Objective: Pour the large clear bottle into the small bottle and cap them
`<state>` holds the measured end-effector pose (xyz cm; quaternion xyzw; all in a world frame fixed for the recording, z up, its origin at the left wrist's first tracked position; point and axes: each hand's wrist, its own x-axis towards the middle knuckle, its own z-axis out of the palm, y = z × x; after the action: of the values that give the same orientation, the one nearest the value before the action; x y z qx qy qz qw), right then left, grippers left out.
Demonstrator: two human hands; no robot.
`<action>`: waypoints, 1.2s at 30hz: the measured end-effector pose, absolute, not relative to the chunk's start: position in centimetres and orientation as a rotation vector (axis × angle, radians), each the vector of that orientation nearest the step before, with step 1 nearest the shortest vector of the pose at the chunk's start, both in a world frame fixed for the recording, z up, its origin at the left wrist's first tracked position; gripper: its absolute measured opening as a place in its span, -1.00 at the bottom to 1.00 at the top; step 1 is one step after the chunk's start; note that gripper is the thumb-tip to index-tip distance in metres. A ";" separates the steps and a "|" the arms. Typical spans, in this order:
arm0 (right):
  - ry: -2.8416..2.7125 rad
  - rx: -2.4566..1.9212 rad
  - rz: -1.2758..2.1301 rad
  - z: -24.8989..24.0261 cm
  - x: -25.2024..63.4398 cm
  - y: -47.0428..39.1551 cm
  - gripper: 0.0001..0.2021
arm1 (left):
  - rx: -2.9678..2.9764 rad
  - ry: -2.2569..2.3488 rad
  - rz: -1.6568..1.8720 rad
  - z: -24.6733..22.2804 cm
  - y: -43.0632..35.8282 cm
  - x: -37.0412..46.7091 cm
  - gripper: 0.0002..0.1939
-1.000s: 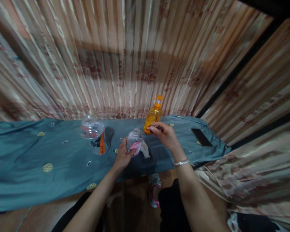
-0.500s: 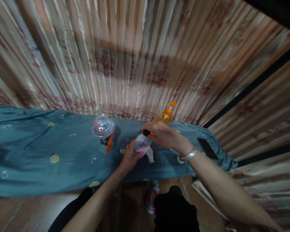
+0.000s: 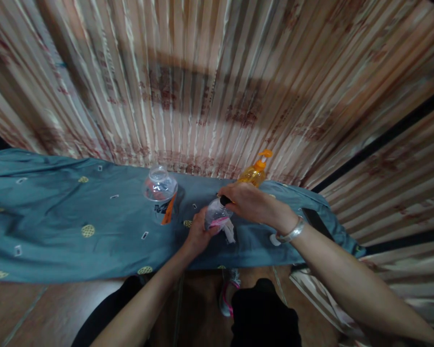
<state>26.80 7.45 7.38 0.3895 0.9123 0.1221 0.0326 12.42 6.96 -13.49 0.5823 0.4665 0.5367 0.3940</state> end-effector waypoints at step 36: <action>2.816 1.137 0.314 7.1 26.6 8.1 -0.81 | 1.499 1.193 1.350 -13.4 6.8 12.5 -0.43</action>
<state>26.55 8.09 7.08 0.3721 0.9214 0.1028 0.0441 12.46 6.81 -13.37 0.5893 0.4692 0.5309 0.3883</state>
